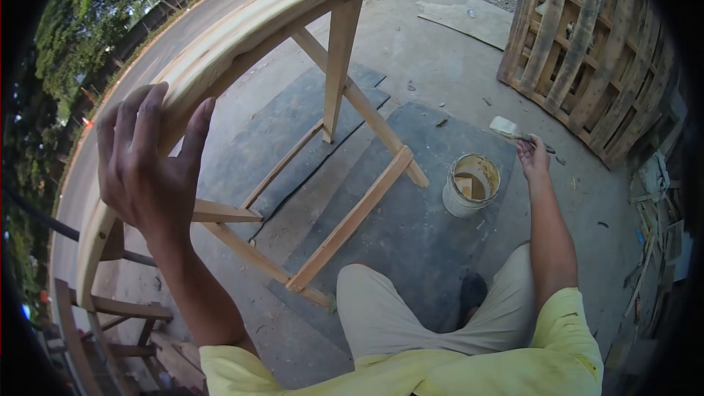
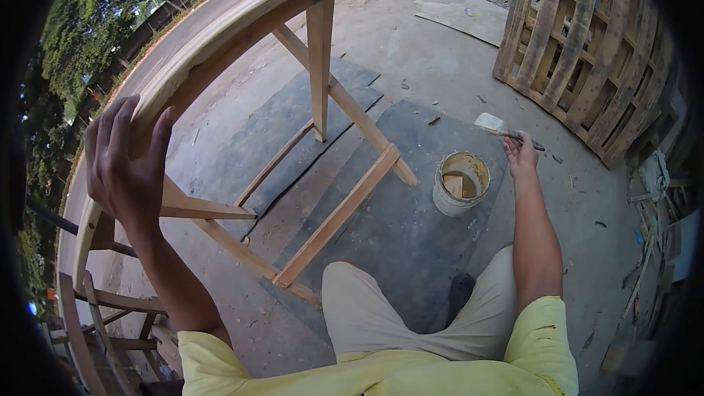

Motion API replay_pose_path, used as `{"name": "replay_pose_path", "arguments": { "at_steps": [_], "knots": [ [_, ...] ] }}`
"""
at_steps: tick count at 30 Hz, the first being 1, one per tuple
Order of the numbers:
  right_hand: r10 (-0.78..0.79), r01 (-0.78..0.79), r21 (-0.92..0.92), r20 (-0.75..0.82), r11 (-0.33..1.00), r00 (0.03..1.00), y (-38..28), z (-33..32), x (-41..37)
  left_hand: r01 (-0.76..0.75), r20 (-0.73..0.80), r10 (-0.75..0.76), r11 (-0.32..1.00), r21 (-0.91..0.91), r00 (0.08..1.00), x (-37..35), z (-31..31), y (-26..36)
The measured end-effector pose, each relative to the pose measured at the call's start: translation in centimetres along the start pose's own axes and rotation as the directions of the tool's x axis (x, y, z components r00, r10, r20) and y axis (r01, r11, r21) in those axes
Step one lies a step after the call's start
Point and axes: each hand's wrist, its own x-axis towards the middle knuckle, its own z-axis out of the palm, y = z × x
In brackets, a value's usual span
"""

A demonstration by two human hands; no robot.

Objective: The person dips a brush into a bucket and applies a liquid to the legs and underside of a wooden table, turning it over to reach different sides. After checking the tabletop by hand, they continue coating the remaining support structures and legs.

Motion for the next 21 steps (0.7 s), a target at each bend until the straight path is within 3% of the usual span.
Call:
{"name": "replay_pose_path", "arguments": {
  "at_steps": [2, 8, 12, 16, 18, 19, 21],
  "knots": [
    [-0.002, -0.013, 0.191, 0.076, 0.982, 0.997, -0.5, 2.3, 0.1, 0.042, 0.006, -0.043, 0.997, 0.070, 0.999, 0.9, 1.6, -1.3],
    [-0.074, -0.021, 0.265, 0.340, 0.964, 0.937, -2.5, 15.2, -4.2, 0.125, 0.018, -0.130, 0.978, 0.166, 0.991, 2.7, 6.1, -6.1],
    [-0.068, -0.112, 0.352, 0.461, 0.929, 0.885, -0.9, 21.6, -8.2, 0.218, 0.125, -0.250, 0.949, 0.229, 0.960, 3.7, 6.7, -7.6],
    [-0.028, -0.179, 0.328, 0.538, 0.927, 0.842, 2.0, 26.7, -9.5, 0.198, 0.122, -0.231, 0.951, 0.237, 0.965, 4.1, 8.3, -9.1],
    [-0.019, -0.174, 0.281, 0.571, 0.944, 0.821, 4.3, 27.9, -10.0, 0.140, -0.032, -0.136, 0.969, 0.202, 0.990, 3.6, 9.0, -9.7],
    [-0.019, -0.160, 0.261, 0.572, 0.952, 0.820, 5.3, 28.3, -10.0, 0.164, 0.046, -0.180, 0.958, 0.237, 0.983, 3.8, 9.2, -10.1],
    [-0.002, -0.149, 0.224, 0.560, 0.963, 0.828, 7.3, 28.5, -10.4, 0.133, -0.012, -0.135, 0.950, 0.281, 0.991, 4.0, 10.4, -11.3]
  ]
}}
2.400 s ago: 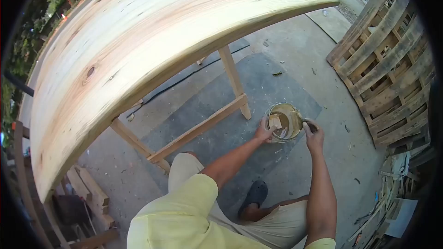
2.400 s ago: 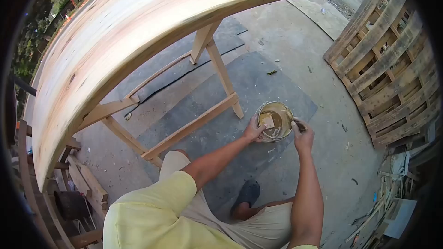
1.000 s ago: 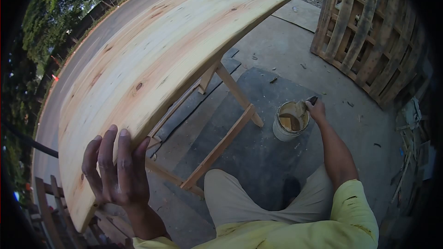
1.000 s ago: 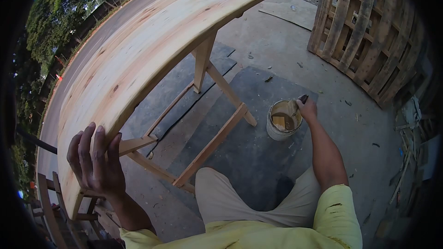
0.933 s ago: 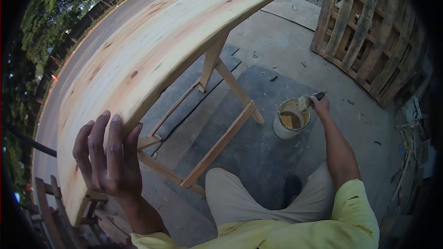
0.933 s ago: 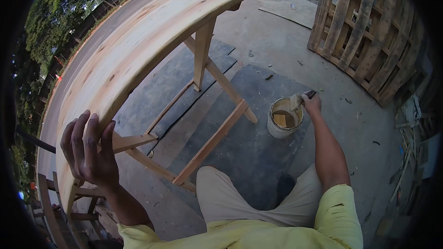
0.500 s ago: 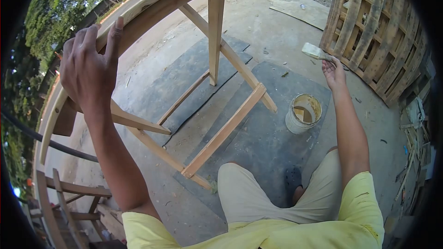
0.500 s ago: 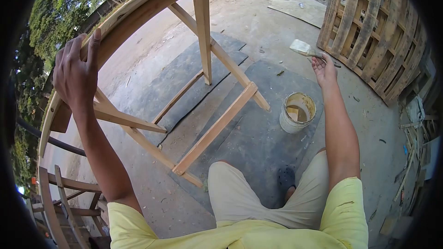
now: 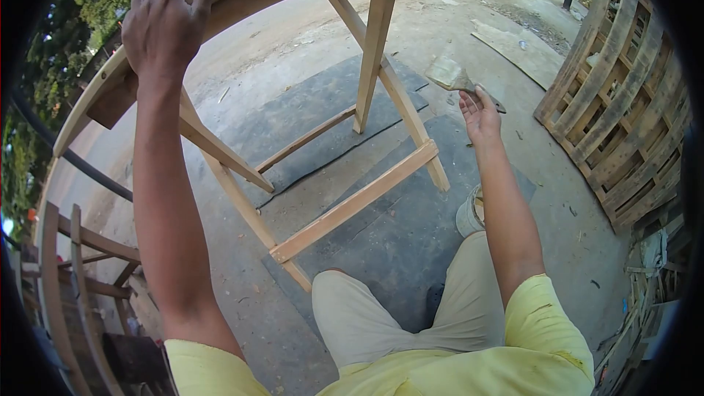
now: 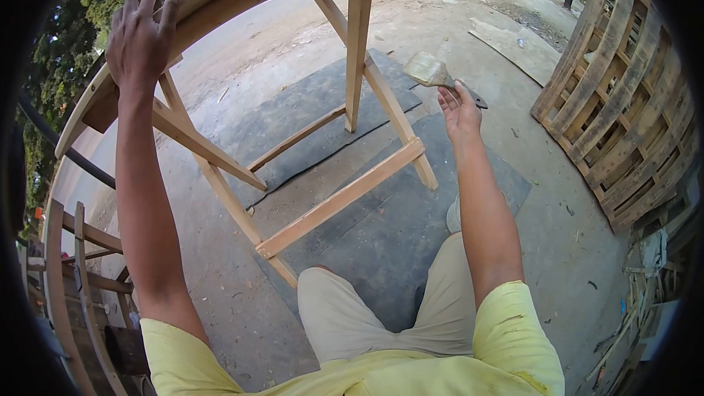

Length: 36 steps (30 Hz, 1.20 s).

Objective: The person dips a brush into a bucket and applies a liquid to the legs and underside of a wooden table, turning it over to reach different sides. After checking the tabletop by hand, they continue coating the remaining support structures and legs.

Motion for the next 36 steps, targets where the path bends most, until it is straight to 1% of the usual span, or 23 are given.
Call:
{"name": "replay_pose_path", "arguments": {
  "at_steps": [1, 4, 5, 6, 9, 10, 14, 15, 16, 17, 18, 21, 22, 23, 26, 27, 28, 29, 31, 32, 33, 35, 36],
  "knots": [
    [0.011, -0.011, -0.009, 0.008, 1.000, 1.000, 1.0, -1.2, 0.1, -0.040, -0.071, 0.043, 0.998, 0.038, 0.997, 0.0, 0.0, -0.1],
    [0.099, -0.100, -0.045, -0.029, 0.994, 0.995, 4.1, -3.8, 1.6, 0.017, 0.052, -0.018, 1.000, 0.008, 0.999, 0.1, 0.4, -0.7],
    [0.133, -0.138, -0.053, -0.098, 0.989, 0.986, 5.1, -4.3, 2.3, 0.027, 0.112, -0.024, 0.999, -0.025, 0.993, 0.2, 0.8, -1.1],
    [0.163, -0.174, -0.058, -0.165, 0.983, 0.973, 6.1, -4.8, 3.0, 0.023, 0.131, -0.025, 1.000, 0.011, 0.991, 0.3, 1.3, -1.5],
    [0.173, -0.187, -0.071, -0.164, 0.980, 0.971, 9.1, -4.1, 6.8, 0.046, 0.148, -0.051, 0.998, 0.035, 0.988, 0.2, 2.3, -2.4],
    [0.184, -0.199, -0.082, -0.158, 0.977, 0.970, 9.7, -3.1, 8.1, 0.083, 0.250, -0.092, 0.996, 0.044, 0.964, 0.4, 1.4, -1.8],
    [0.132, -0.135, -0.045, -0.062, 0.990, 0.989, 12.8, 3.0, 12.9, 0.047, 0.369, -0.085, 0.993, 0.109, 0.925, 0.6, -2.7, 2.0],
    [0.093, -0.094, -0.039, -0.032, 0.995, 0.995, 13.6, 3.6, 13.5, 0.040, 0.381, -0.084, 0.992, 0.124, 0.921, 0.4, -1.2, 0.4],
    [0.051, -0.051, -0.109, -0.003, 0.993, 0.999, 14.4, 3.2, 13.7, 0.069, 0.338, -0.094, 0.994, 0.084, 0.937, -0.1, 1.2, -2.8],
    [0.066, -0.067, -0.108, -0.010, 0.992, 0.998, 14.6, 2.2, 13.5, 0.097, 0.291, -0.104, 0.995, 0.039, 0.951, 0.0, 2.6, -4.2],
    [0.041, -0.042, -0.185, -0.007, 0.982, 0.999, 14.6, 0.4, 12.6, 0.148, 0.328, -0.152, 0.988, 0.039, 0.932, 0.0, 1.5, -2.5],
    [-0.017, 0.002, -0.358, -0.039, 0.934, 0.999, 12.8, -5.8, 8.5, 0.116, 0.331, -0.148, 0.987, 0.112, 0.932, -0.1, 1.7, -2.8],
    [-0.006, -0.022, -0.434, -0.063, 0.901, 0.998, 11.7, -8.3, 7.2, 0.057, 0.343, -0.087, 0.994, 0.096, 0.935, -0.2, 1.6, -2.9],
    [0.000, -0.043, -0.503, -0.085, 0.863, 0.996, 10.9, -9.6, 6.8, 0.053, 0.347, -0.084, 0.994, 0.100, 0.934, 0.0, 1.8, -3.1],
    [-0.011, -0.042, -0.447, -0.115, 0.894, 0.993, 8.8, -8.8, 7.8, 0.135, 0.369, -0.155, 0.988, 0.081, 0.917, -0.2, 2.2, -3.5],
    [-0.006, -0.048, -0.452, -0.117, 0.890, 0.993, 8.6, -7.2, 8.6, 0.194, 0.383, -0.215, 0.977, 0.093, 0.898, -0.1, 2.2, -3.4],
    [-0.049, 0.020, -0.355, -0.073, 0.935, 0.996, 9.0, -4.8, 9.2, 0.251, 0.401, -0.273, 0.962, 0.108, 0.875, 0.0, 2.1, -3.4],
    [-0.098, 0.088, -0.246, -0.031, 0.965, 0.995, 9.6, -3.3, 9.6, 0.251, 0.407, -0.275, 0.961, 0.114, 0.871, 0.1, 1.8, -2.8],
    [-0.065, 0.062, -0.277, -0.002, 0.959, 0.998, 11.9, -4.1, 9.5, 0.358, 0.412, -0.342, 0.933, 0.042, 0.844, 0.1, 1.1, -1.6],
    [-0.046, 0.052, -0.304, 0.027, 0.951, 0.999, 12.8, -4.9, 9.5, 0.434, 0.464, -0.377, 0.901, -0.017, 0.802, 0.1, 1.2, -2.0],
    [-0.051, 0.058, -0.306, 0.032, 0.950, 0.998, 12.8, -6.0, 9.1, 0.439, 0.461, -0.382, 0.898, -0.019, 0.801, 0.3, 1.3, -2.1],
    [-0.091, 0.094, -0.485, 0.031, 0.869, 0.995, 11.4, -9.8, 6.9, 0.401, 0.442, -0.383, 0.914, 0.057, 0.811, 0.0, 1.4, -2.4],
    [-0.087, 0.092, -0.492, 0.033, 0.866, 0.996, 10.5, -10.8, 6.7, 0.406, 0.447, -0.388, 0.912, 0.060, 0.806, -0.1, 1.5, -2.8]
  ]
}}
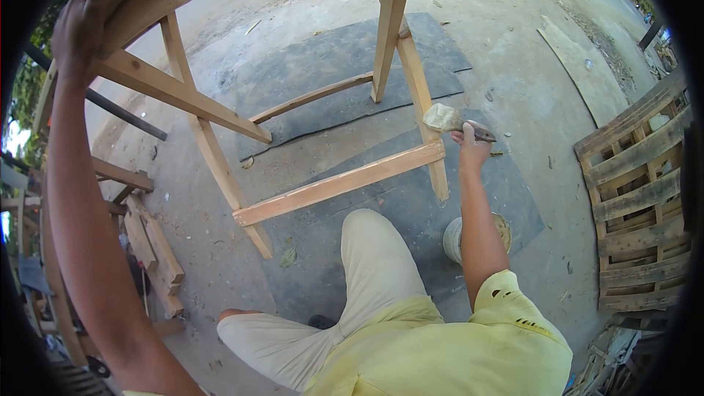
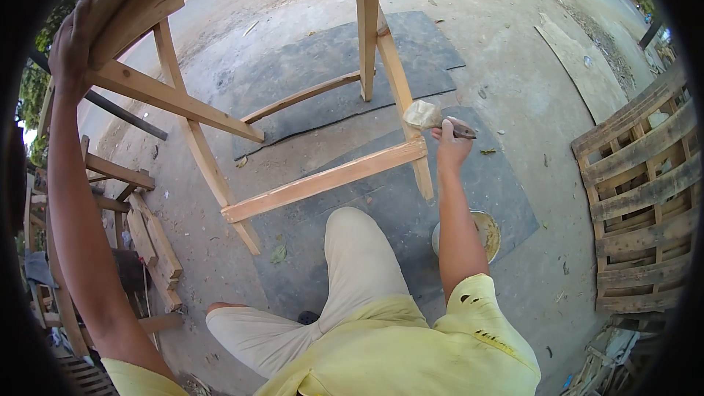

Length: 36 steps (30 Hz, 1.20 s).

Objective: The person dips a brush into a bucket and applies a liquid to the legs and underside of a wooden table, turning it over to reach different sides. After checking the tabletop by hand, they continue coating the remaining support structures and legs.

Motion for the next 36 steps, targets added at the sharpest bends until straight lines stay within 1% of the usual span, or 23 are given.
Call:
{"name": "replay_pose_path", "arguments": {
  "at_steps": [2, 3, 5, 6, 8, 9, 11, 13, 14, 15, 16, 17, 18, 20, 24, 26, 27, 30, 31, 33, 34, 35, 36],
  "knots": [
    [0.043, -0.026, -0.298, 0.049, 0.954, 0.998, -1.5, -2.6, 0.3, -0.072, -0.031, 0.073, 0.996, 0.044, 0.997, 0.2, 0.4, -1.0],
    [0.043, -0.026, -0.309, 0.049, 0.951, 0.998, -2.5, -3.1, 0.9, -0.066, -0.023, 0.067, 0.997, 0.039, 0.997, 0.3, 0.6, -1.6],
    [-0.103, 0.156, -0.489, 0.135, 0.858, 0.986, -4.7, -2.5, 2.8, -0.276, -0.024, 0.282, 0.952, 0.134, 0.959, 0.5, 0.9, -2.9],
    [-0.104, 0.160, -0.493, 0.138, 0.855, 0.985, -6.2, -1.5, 3.4, -0.301, -0.097, 0.316, 0.942, 0.146, 0.944, 0.1, 1.0, -2.5],
    [-0.003, 0.185, -0.708, 0.250, 0.681, 0.968, -8.6, 0.7, 4.4, -0.240, -0.078, 0.248, 0.966, 0.096, 0.966, -1.8, -1.0, 2.4],
    [-0.005, 0.188, -0.711, 0.251, 0.678, 0.968, -8.4, 1.5, 4.7, -0.184, -0.061, 0.186, 0.982, 0.046, 0.981, -2.4, -1.8, 4.2],
    [0.151, 0.211, -0.796, 0.353, 0.568, 0.924, -7.2, 3.0, 5.0, -0.168, -0.032, 0.171, 0.984, 0.065, 0.985, -3.0, -2.1, 4.6],
    [0.137, 0.256, -0.826, 0.369, 0.502, 0.919, -4.8, 4.1, 5.1, -0.156, -0.008, 0.157, 0.984, 0.086, 0.988, -3.0, -1.8, 4.1],
    [0.131, 0.296, -0.851, 0.384, 0.434, 0.914, -3.8, 4.5, 5.4, -0.251, -0.145, 0.259, 0.966, 0.067, 0.955, -2.8, -1.1, 3.8],
    [0.133, 0.297, -0.854, 0.385, 0.428, 0.913, -3.7, 5.3, 5.6, -0.346, -0.278, 0.349, 0.936, 0.062, 0.895, -3.0, -0.8, 3.8],
    [0.135, 0.292, -0.862, 0.376, 0.415, 0.917, -3.7, 6.1, 5.8, -0.342, -0.276, 0.345, 0.938, 0.059, 0.897, -3.1, -1.0, 3.7],
    [0.138, 0.286, -0.869, 0.367, 0.403, 0.920, -3.6, 6.6, 5.8, -0.246, -0.200, 0.255, 0.967, 0.067, 0.946, -3.3, -1.4, 3.6],
    [0.138, 0.287, -0.870, 0.367, 0.400, 0.920, -4.2, 6.9, 5.4, -0.149, -0.127, 0.158, 0.985, 0.082, 0.979, -3.4, -1.7, 3.8],
    [0.034, 0.271, -0.832, 0.327, 0.485, 0.944, -5.4, 7.8, 5.0, -0.168, -0.149, 0.177, 0.983, 0.070, 0.973, -3.3, -1.8, 4.0],
    [0.082, 0.244, -0.819, 0.332, 0.519, 0.940, -4.9, 6.5, 2.6, -0.216, -0.200, 0.232, 0.972, 0.096, 0.952, -2.7, -0.8, 2.9],
    [-0.103, 0.460, -0.788, 0.461, 0.409, 0.881, -2.9, 6.0, 2.3, -0.207, -0.193, 0.223, 0.973, 0.100, 0.955, -2.4, -0.5, 2.7],
    [-0.101, 0.461, -0.789, 0.463, 0.406, 0.881, -3.3, 6.2, 2.5, -0.199, -0.187, 0.217, 0.973, 0.113, 0.958, -2.2, -0.5, 2.4],
    [-0.233, 0.383, -0.608, 0.313, 0.696, 0.921, -5.9, 6.6, 2.7, -0.151, -0.129, 0.177, 0.971, 0.184, 0.976, -1.6, -0.5, 1.9],
    [-0.228, 0.379, -0.613, 0.312, 0.693, 0.922, -6.4, 6.0, 2.2, -0.152, -0.122, 0.175, 0.972, 0.181, 0.977, -1.9, -0.4, 1.8],
    [-0.256, 0.314, -0.424, 0.189, 0.849, 0.948, -7.4, 4.3, 0.7, -0.176, -0.154, 0.195, 0.976, 0.131, 0.969, -2.2, -0.5, 2.2],
    [-0.195, 0.258, -0.393, 0.193, 0.883, 0.962, -7.1, 3.1, -0.2, -0.171, -0.151, 0.189, 0.977, 0.126, 0.970, -2.2, -0.4, 2.0],
    [-0.194, 0.258, -0.400, 0.194, 0.879, 0.962, -6.2, 1.6, -1.2, -0.204, -0.151, 0.229, 0.965, 0.164, 0.962, -2.2, -0.4, 1.9],
    [-0.116, 0.192, -0.456, 0.190, 0.869, 0.975, -4.9, 0.3, -2.0, -0.236, -0.152, 0.269, 0.950, 0.203, 0.951, -2.3, -0.3, 1.7]
  ]
}}
